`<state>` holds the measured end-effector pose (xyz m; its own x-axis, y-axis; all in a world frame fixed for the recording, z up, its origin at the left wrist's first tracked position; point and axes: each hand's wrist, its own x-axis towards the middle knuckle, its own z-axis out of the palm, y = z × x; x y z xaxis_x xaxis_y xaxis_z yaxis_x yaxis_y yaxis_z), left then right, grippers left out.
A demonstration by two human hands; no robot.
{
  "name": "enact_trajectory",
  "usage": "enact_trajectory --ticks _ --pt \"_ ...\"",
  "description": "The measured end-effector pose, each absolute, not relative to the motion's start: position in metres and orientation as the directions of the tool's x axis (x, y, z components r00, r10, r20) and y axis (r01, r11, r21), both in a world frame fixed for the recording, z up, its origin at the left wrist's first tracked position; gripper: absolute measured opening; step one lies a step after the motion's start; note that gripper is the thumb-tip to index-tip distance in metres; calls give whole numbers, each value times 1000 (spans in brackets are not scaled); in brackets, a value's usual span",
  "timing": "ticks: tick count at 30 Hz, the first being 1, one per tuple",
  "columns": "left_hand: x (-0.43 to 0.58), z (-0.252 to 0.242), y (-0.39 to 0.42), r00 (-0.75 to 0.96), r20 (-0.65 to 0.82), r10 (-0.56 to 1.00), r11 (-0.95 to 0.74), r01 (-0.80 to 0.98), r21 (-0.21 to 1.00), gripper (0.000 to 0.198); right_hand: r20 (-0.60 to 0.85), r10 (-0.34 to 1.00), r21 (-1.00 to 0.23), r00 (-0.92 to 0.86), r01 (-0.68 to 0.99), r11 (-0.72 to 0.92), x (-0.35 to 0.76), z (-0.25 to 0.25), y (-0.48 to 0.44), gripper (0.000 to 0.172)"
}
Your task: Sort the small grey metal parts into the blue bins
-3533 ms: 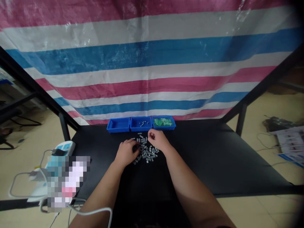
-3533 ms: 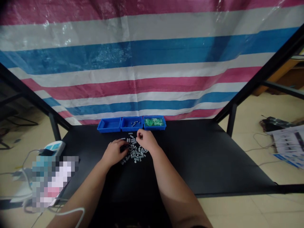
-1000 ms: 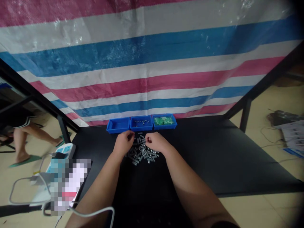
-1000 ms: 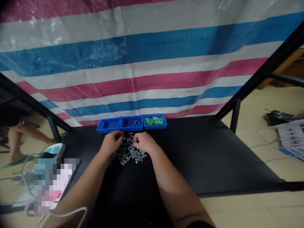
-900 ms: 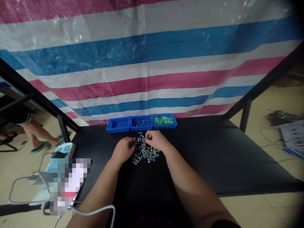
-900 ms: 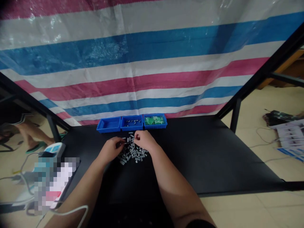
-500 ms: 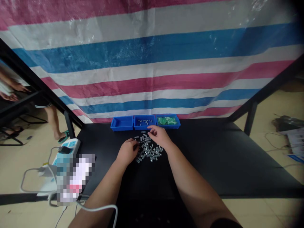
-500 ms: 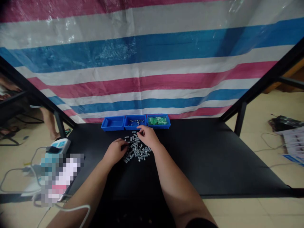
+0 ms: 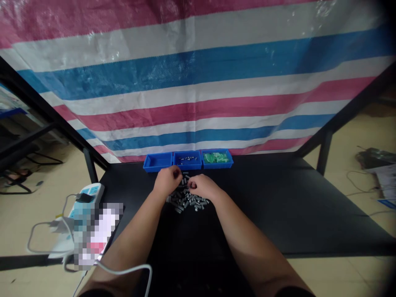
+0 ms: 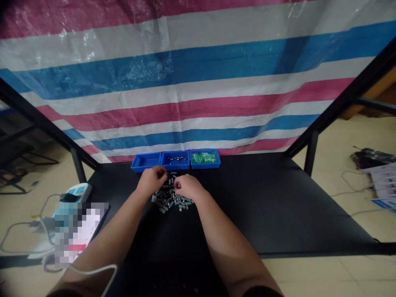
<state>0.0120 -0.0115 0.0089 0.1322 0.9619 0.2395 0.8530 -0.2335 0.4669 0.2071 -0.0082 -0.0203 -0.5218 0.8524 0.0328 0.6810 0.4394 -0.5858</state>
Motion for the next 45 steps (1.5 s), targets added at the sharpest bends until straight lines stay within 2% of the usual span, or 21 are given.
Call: enact_trajectory --ticks 6,15,16,20,26,28,31,33,36,39,45 --pt "16 16 18 65 365 929 -239 857 456 34 56 846 -633 -530 637 440 210 -23 -6 8" --pt "-11 -14 -35 38 296 955 -182 859 478 18 75 841 -611 -536 642 463 214 -23 -5 4" --pt "-13 -17 -42 46 285 957 -187 852 490 17 64 846 -598 -530 659 457 213 -23 -5 3" --pt "-19 -27 -70 66 287 956 -218 814 538 16 19 868 -519 -497 737 433 209 -24 -6 15" --pt "-25 -46 -104 122 349 929 -323 727 606 16 56 874 -462 -482 764 450 205 -25 -8 8" --pt "-25 -50 -109 117 358 926 -330 710 622 17 104 856 -511 -506 711 482 207 -26 -9 6" --pt "-25 -52 -111 120 369 922 -342 700 627 17 198 851 -677 -487 560 478 207 -26 -3 5" --pt "-25 -52 -109 135 363 922 -349 698 626 16 271 879 -770 -392 460 442 205 -26 6 10" --pt "-26 -52 -108 150 352 924 -350 702 620 17 356 912 -818 -204 404 409 197 -22 27 20" --pt "-27 -52 -108 145 352 925 -346 707 616 16 321 935 -802 -151 482 353 194 -17 40 31" --pt "-28 -51 -111 185 319 930 -347 730 589 18 305 944 -691 -124 653 309 220 -26 10 21"
